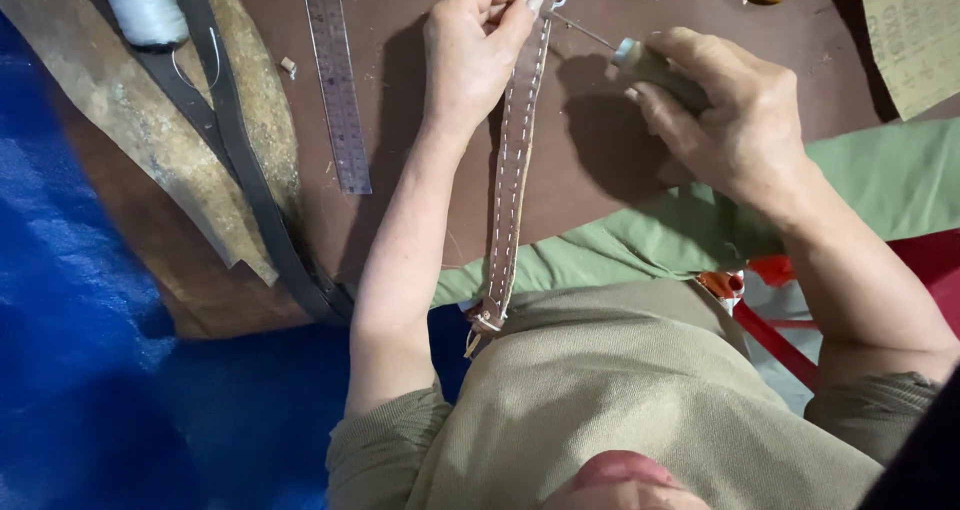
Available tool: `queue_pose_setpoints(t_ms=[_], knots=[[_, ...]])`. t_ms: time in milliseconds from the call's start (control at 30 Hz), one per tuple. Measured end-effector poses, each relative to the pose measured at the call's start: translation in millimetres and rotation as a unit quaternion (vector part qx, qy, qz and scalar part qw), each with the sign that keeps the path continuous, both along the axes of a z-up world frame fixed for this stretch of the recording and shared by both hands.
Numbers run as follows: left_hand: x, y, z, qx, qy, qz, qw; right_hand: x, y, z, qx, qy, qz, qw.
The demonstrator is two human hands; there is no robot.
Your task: Hand-stitching a leather strap using an awl and thread
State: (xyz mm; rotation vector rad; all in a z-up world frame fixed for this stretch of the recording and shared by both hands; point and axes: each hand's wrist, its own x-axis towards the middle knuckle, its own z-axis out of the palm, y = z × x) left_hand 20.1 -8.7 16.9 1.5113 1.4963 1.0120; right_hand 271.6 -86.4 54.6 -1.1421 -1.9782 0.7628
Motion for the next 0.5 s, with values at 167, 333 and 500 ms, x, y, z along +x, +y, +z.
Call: queue_pose_setpoints(t_ms=[167, 333, 500], knots=[[0.4, -2.0, 7.6, 0.004, -0.005, -0.01, 1.0, 1.1, -2.7, -18.2, 0.046, -0.1, -0.04, 0.993], [3.3, -1.8, 9.0, 0.01, 0.0, -0.033, 0.999, 7.8, -6.9, -20.6, 0.033, -0.11, -0.034, 0.993], [2.7, -0.3, -4.0, 0.027, -0.016, -0.049, 0.998, 10.3, -4.0, -0.6, 0.0, -0.078, -0.021, 0.997]])
